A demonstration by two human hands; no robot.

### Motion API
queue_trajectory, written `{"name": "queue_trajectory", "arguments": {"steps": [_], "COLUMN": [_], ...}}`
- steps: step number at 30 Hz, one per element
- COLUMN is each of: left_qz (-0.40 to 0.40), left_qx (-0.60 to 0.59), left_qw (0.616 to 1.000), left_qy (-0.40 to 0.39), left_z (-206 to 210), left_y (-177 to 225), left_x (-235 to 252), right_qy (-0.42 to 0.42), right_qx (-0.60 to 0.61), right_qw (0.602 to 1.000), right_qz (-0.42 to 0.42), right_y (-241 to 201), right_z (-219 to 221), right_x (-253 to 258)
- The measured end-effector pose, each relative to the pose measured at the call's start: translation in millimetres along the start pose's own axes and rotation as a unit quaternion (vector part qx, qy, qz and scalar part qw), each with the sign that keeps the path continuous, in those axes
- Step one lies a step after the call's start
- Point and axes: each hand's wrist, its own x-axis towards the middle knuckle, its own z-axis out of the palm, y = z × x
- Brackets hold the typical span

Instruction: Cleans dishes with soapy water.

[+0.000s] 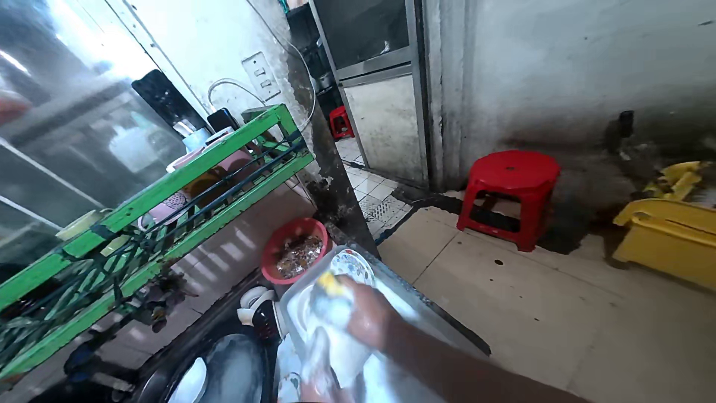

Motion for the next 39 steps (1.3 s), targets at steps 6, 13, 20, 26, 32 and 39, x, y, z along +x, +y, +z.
{"name": "queue_trajectory", "arguments": {"steps": [6,13,20,26,32,39], "left_qz": [-0.086,-0.078,-0.228,0.036,0.053,0.039], "left_qx": [-0.198,-0.162,-0.151,0.159,0.27,0.284], "left_qw": [0.972,0.982,0.956,0.987,0.961,0.957], "left_qy": [0.089,-0.064,-0.107,0.017,-0.003,-0.038], "left_z": [3,-22,-31,2,19,5], "left_y": [28,22,9,9,-16,21], "left_x": [17,17,28,28,26,15], "right_qy": [0.276,0.032,0.151,0.126,0.128,0.055], "right_qx": [-0.048,0.366,0.038,0.199,0.252,0.142], "right_qw": [0.846,0.93,0.941,0.966,0.959,0.962], "right_qz": [-0.453,0.032,-0.301,-0.111,-0.006,-0.227], "right_y": [41,36,14,36,41,49], "right_z": [66,-7,3,27,38,38], "right_x": [-16,6,-18,-20,5,-19]}}
